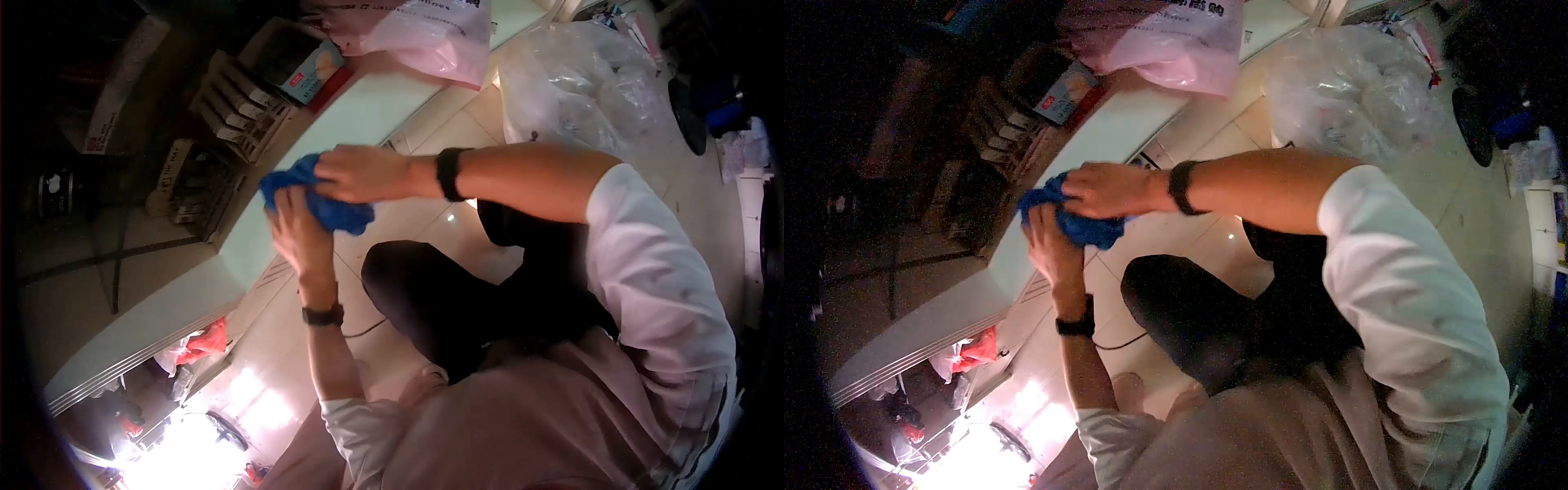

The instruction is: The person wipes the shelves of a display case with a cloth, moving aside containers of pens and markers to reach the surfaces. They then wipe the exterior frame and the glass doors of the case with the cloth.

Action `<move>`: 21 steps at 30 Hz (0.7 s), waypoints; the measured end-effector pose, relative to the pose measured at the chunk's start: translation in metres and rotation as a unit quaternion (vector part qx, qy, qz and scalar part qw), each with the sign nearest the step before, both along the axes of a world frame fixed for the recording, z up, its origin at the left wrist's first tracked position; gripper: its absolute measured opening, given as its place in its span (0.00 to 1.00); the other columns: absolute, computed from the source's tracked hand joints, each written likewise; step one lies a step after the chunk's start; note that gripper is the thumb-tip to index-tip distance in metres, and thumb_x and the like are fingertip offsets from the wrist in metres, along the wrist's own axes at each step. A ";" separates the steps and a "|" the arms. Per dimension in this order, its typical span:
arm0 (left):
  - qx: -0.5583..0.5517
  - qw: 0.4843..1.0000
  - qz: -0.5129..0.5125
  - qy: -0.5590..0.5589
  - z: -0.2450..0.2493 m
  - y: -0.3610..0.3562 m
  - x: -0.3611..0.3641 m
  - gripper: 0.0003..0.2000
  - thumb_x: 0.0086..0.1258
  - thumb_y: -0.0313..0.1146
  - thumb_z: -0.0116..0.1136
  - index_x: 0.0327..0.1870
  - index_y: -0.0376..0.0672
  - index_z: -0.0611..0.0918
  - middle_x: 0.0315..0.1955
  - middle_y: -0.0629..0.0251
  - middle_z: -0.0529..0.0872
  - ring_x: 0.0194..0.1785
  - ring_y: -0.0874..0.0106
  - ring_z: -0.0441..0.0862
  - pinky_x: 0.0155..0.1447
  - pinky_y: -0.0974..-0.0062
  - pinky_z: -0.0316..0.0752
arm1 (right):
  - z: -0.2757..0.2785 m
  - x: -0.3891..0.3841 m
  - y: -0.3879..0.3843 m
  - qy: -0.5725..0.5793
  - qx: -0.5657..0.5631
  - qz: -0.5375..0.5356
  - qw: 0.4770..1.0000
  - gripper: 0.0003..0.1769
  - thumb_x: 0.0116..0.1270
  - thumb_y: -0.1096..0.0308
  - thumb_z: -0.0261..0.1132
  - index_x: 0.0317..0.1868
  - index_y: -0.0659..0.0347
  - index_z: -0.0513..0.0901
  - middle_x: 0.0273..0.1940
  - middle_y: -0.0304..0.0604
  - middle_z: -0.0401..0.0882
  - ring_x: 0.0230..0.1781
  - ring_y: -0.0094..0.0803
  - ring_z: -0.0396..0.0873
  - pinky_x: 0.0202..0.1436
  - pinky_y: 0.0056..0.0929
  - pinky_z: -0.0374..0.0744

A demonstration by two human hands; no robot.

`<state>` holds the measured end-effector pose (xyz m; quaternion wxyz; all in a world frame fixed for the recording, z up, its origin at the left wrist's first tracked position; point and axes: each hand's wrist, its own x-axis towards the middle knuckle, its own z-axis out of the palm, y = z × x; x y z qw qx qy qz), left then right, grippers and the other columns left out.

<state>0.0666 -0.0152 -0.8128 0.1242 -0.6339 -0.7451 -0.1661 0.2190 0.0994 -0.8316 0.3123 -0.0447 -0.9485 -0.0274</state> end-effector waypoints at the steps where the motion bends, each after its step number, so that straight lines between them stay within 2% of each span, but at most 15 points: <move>1: 0.007 1.000 -0.020 -0.010 0.002 0.013 0.014 0.16 0.57 0.26 0.66 0.46 0.47 0.79 0.48 0.62 0.79 0.51 0.50 0.77 0.50 0.57 0.80 | 0.003 0.018 0.009 -0.003 0.013 -0.014 1.000 0.10 0.59 0.67 0.64 0.41 0.58 0.83 0.41 0.41 0.74 0.48 0.39 0.76 0.48 0.34 0.79; 4: 0.044 0.997 -0.064 -0.001 -0.007 0.050 0.052 0.14 0.58 0.26 0.64 0.46 0.48 0.79 0.47 0.64 0.79 0.50 0.53 0.79 0.50 0.60 0.82 | 0.000 0.064 0.035 -0.047 0.003 -0.064 0.997 0.15 0.61 0.66 0.64 0.48 0.59 0.83 0.41 0.41 0.74 0.47 0.40 0.76 0.47 0.36 0.78; 6: 0.033 0.997 -0.065 -0.009 -0.006 0.069 0.079 0.12 0.60 0.27 0.62 0.44 0.49 0.79 0.46 0.64 0.78 0.50 0.53 0.79 0.47 0.61 0.82 | 0.004 0.093 0.045 -0.060 0.025 -0.098 0.993 0.14 0.62 0.67 0.63 0.48 0.59 0.83 0.41 0.41 0.73 0.46 0.41 0.76 0.46 0.39 0.78; 9: 0.090 0.992 -0.091 0.007 -0.016 0.097 0.104 0.10 0.60 0.27 0.62 0.41 0.50 0.77 0.43 0.65 0.77 0.49 0.53 0.79 0.45 0.61 0.83 | 0.005 0.122 0.057 -0.081 0.042 -0.157 0.983 0.16 0.62 0.69 0.62 0.51 0.60 0.83 0.43 0.42 0.74 0.49 0.42 0.75 0.51 0.39 0.78; 12: 0.105 0.988 -0.108 -0.022 -0.016 0.104 0.110 0.10 0.59 0.26 0.61 0.41 0.48 0.78 0.43 0.65 0.78 0.47 0.55 0.78 0.47 0.62 0.82 | 0.008 0.126 0.053 -0.117 0.053 -0.215 0.968 0.20 0.61 0.70 0.63 0.56 0.59 0.82 0.46 0.42 0.75 0.52 0.43 0.74 0.56 0.38 0.78; 13: 0.104 0.987 -0.115 -0.036 -0.016 0.101 0.108 0.10 0.59 0.26 0.61 0.41 0.48 0.78 0.43 0.65 0.78 0.47 0.55 0.78 0.47 0.62 0.82 | 0.010 0.125 0.048 -0.159 0.046 -0.240 0.957 0.26 0.60 0.71 0.64 0.62 0.57 0.79 0.49 0.42 0.75 0.56 0.43 0.73 0.61 0.37 0.77; 16: 0.102 0.984 -0.128 -0.069 -0.017 0.092 0.100 0.11 0.59 0.25 0.61 0.42 0.48 0.79 0.43 0.66 0.78 0.47 0.56 0.78 0.46 0.63 0.83 | 0.008 0.116 0.044 -0.158 0.081 -0.266 0.947 0.30 0.59 0.72 0.64 0.65 0.56 0.76 0.52 0.42 0.74 0.58 0.43 0.72 0.62 0.37 0.77; 20: 0.102 0.985 -0.116 -0.077 -0.018 0.081 0.087 0.13 0.55 0.24 0.63 0.43 0.48 0.80 0.43 0.67 0.79 0.47 0.56 0.79 0.43 0.64 0.83 | 0.014 0.101 0.041 -0.204 0.080 -0.278 0.935 0.28 0.62 0.68 0.62 0.65 0.54 0.76 0.53 0.41 0.74 0.59 0.43 0.73 0.62 0.39 0.77; 21: 0.115 0.984 -0.116 -0.078 -0.019 0.078 0.082 0.14 0.55 0.24 0.63 0.43 0.48 0.80 0.43 0.67 0.79 0.47 0.56 0.79 0.43 0.63 0.83 | 0.014 0.096 0.041 -0.160 0.082 -0.246 0.952 0.25 0.64 0.66 0.61 0.63 0.53 0.76 0.52 0.41 0.74 0.58 0.43 0.73 0.60 0.39 0.78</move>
